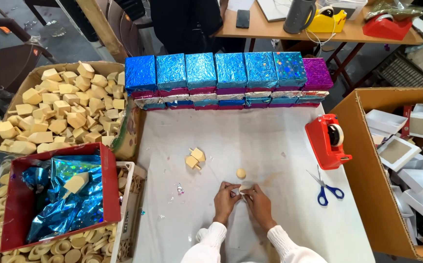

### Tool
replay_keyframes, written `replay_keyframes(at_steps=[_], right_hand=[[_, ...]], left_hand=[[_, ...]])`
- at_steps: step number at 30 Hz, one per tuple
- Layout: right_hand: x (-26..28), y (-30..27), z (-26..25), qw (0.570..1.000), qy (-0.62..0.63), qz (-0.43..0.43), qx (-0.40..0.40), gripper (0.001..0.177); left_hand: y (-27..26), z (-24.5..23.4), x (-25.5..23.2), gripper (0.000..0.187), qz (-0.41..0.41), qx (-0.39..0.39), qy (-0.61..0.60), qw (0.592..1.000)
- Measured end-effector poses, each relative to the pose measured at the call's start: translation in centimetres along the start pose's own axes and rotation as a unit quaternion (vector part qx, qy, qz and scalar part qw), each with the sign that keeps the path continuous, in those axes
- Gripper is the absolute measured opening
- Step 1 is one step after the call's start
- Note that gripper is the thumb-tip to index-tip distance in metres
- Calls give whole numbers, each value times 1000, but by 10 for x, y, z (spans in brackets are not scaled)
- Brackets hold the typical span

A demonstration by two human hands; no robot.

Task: Packaging small objects into boxes.

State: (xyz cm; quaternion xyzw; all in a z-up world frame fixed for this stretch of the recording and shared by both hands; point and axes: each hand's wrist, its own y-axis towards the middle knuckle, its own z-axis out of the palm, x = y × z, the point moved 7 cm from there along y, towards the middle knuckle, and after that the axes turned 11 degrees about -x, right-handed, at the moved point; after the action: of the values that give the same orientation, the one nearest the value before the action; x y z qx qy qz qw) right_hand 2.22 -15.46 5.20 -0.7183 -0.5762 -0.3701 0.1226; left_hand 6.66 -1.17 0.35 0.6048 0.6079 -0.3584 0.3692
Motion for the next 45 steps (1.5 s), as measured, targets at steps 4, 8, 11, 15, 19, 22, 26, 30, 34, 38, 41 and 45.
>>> replay_keyframes(at_steps=[4,8,11,15,19,22,26,30,34,38,41,45], right_hand=[[8,9,-6,999,3,19,-38,16],[9,15,-2,997,6,20,-73,15],[6,11,1,998,8,13,-65,16],[9,4,-7,999,11,-9,-36,14],[4,7,-6,1000,8,10,-20,15],[7,16,-8,999,17,14,-41,15],[12,18,-9,999,14,23,-44,16],[9,1,-9,1000,-2,10,-26,15],[1,2,-3,999,-15,14,-25,14],[-1,20,7,998,-11,31,-57,14],[3,19,13,997,-29,17,-71,15],[13,9,4,997,-5,-4,-78,19]], left_hand=[[0,0,0,46,-4,-5,6,1000],[1,3,3,43,-3,-4,29,1000],[2,1,3,42,-7,-6,28,1000],[1,-1,-2,47,2,-4,18,1000],[1,0,0,48,0,-6,17,1000],[0,1,0,47,-8,-3,15,1000],[-1,1,1,45,-8,-4,7,1000],[0,-1,0,46,-1,-8,14,1000],[1,-1,-3,45,6,-11,7,1000],[1,-2,-3,43,-5,-11,14,1000],[1,3,4,43,0,-10,16,1000],[4,8,13,41,-1,-16,11,1000]])
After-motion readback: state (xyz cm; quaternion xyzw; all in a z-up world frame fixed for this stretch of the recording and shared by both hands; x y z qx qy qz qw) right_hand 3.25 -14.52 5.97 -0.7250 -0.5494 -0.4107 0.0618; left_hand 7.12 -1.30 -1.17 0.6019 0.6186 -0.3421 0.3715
